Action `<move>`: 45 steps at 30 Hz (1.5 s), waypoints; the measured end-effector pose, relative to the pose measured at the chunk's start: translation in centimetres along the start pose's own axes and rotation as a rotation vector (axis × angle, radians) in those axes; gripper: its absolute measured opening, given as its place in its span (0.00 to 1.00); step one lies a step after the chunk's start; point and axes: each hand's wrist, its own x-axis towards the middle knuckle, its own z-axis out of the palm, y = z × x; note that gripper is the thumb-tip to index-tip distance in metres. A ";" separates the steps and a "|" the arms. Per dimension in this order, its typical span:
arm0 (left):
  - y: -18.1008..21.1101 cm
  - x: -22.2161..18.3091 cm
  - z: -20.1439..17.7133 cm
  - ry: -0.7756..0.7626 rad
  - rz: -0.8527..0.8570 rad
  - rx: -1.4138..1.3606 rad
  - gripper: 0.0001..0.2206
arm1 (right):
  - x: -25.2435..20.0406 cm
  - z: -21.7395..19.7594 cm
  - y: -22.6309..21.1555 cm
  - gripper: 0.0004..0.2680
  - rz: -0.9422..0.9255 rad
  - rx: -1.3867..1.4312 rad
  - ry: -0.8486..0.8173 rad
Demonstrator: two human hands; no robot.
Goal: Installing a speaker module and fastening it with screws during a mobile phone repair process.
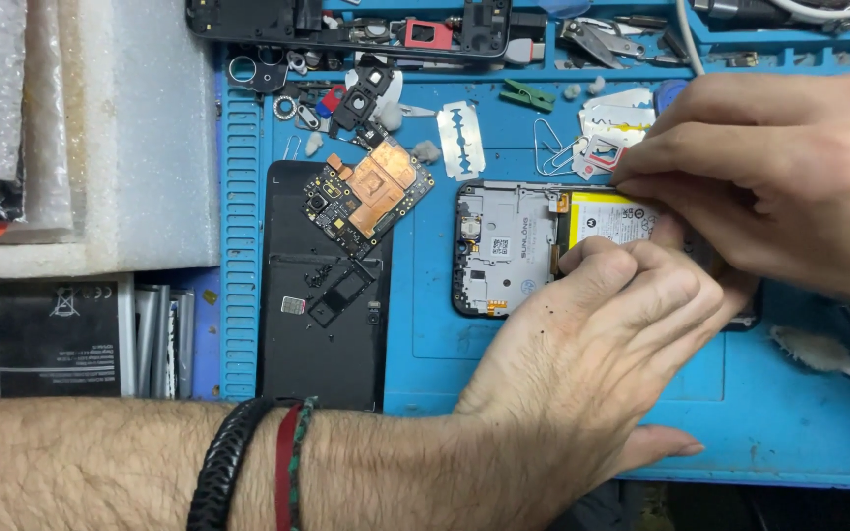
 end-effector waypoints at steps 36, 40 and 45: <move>0.0 0.3 0.1 -0.122 0.118 0.045 0.54 | -5.0 3.2 9.0 0.15 0.143 0.233 0.022; 0.0 0.3 0.4 -0.091 0.107 -0.004 0.54 | -10.6 4.1 12.7 0.19 0.368 0.681 0.074; -0.4 0.4 0.1 -0.095 0.106 -0.030 0.53 | -13.4 4.2 9.0 0.08 0.370 0.090 0.052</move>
